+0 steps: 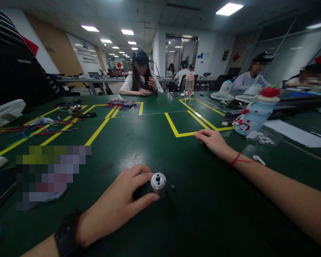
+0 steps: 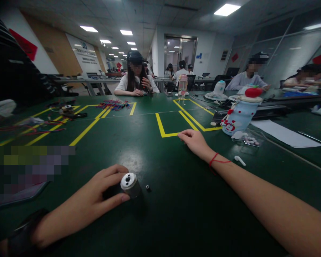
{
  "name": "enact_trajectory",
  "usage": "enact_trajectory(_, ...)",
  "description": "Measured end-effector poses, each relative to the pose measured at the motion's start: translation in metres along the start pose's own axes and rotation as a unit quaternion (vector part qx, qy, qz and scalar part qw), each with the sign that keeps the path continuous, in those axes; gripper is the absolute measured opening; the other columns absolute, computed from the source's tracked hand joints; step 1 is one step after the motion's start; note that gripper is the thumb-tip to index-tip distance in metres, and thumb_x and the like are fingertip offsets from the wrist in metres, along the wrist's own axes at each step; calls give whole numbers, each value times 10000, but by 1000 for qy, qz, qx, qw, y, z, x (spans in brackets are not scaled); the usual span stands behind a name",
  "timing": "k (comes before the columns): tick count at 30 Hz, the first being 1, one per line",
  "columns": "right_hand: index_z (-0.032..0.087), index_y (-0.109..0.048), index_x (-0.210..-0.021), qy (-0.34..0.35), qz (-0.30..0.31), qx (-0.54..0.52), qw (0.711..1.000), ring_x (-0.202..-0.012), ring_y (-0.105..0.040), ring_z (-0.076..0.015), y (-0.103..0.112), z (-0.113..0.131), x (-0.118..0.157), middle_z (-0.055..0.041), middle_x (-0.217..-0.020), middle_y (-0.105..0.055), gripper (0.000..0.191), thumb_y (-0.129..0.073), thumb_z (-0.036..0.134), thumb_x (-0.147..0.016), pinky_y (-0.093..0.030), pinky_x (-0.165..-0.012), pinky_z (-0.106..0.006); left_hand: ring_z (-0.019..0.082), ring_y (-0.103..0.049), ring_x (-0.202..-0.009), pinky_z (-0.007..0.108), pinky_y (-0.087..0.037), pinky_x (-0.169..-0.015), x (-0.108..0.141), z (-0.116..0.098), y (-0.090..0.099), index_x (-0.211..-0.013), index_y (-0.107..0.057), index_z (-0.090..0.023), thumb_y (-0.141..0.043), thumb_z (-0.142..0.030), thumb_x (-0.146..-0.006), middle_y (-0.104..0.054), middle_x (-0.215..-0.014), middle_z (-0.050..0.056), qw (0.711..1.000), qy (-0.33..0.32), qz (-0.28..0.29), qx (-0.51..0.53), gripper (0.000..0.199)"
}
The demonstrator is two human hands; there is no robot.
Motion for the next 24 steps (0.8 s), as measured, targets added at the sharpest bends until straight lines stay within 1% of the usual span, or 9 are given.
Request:
enact_trajectory(4,149,-719,-850,43,62,35,997,-639,-527,-140,-14,24,15,-43,-763,-651,260,-610,379,-797,-392,-604,-286,227,-509,-1020,360,-415,-890,-1,-4,0,-1090,-577,-291,-582,-355,-921,-534,-1135,17,1000,-1,-2,2,180)
enact_trajectory(6,173,-727,-855,81,130,42,987,-639,-519,-131,-30,48,28,-27,-768,-641,221,-654,363,-772,-389,-596,-274,227,-508,-1020,359,-415,-888,-1,-3,2,-1082,-578,-288,-586,-349,-918,-534,-1131,17,1000,-1,-2,0,175)
enact_trajectory(9,200,-718,-944,191,283,39,939,-752,-554,-137,-63,88,58,-27,-878,-631,271,-719,370,-733,-417,-663,-267,230,-506,-1016,359,-416,-880,-3,1,3,-1069,-580,-279,-593,-347,-912,-535,-1120,20,1000,1,-2,-5,171)
enact_trajectory(11,220,-718,-957,258,334,47,905,-844,-560,-149,-77,107,76,-29,-938,-615,274,-733,375,-731,-415,-754,-287,229,-508,-1007,357,-417,-874,-4,3,3,-1061,-580,-275,-593,-348,-912,-537,-1112,20,1000,0,-1,-8,166)
enact_trajectory(12,225,-722,-933,274,337,50,899,-858,-558,-150,-80,113,81,-26,-939,-606,238,-731,364,-740,-410,-777,-294,227,-509,-1004,357,-417,-873,-5,4,3,-1059,-579,-274,-590,-347,-914,-538,-1109,19,1000,0,-1,-9,162)
enact_trajectory(14,206,-720,-890,278,319,35,906,-840,-553,-139,-81,122,83,-24,-911,-587,165,-708,323,-774,-414,-769,-286,224,-510,-1004,355,-418,-872,-6,3,4,-1057,-576,-272,-581,-350,-921,-536,-1108,17,1000,0,-1,-9,157)
enact_trajectory(18,164,-694,-932,236,197,-63,949,-782,-531,-115,-66,139,76,-23,-879,-552,183,-661,309,-825,-429,-675,-243,224,-511,-1017,364,-417,-881,-5,0,9,-1068,-572,-274,-580,-375,-922,-535,-1120,15,1000,-3,-6,-13,178)
enact_trajectory(20,172,-699,-934,236,160,-89,954,-775,-525,-108,-61,150,78,-15,-875,-539,183,-661,315,-825,-428,-669,-237,226,-511,-1032,373,-411,-895,-4,-1,11,-1081,-571,-283,-587,-379,-917,-534,-1133,13,1000,-7,-12,-15,190)
enact_trajectory(24,178,-709,-940,262,193,-74,943,-791,-534,-99,-68,168,91,-5,-861,-539,145,-665,250,-822,-429,-723,-237,229,-512,-1047,375,-415,-900,-5,-4,9,-1100,-573,-296,-593,-365,-914,-537,-1149,15,1000,-10,-15,-15,199)
Point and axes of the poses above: each hand's wrist, its own x-axis away from the middle knuckle, its own y-axis out of the back of the hand, z = x × y, the point moved 8 cm from there along -x, towards the middle knuckle
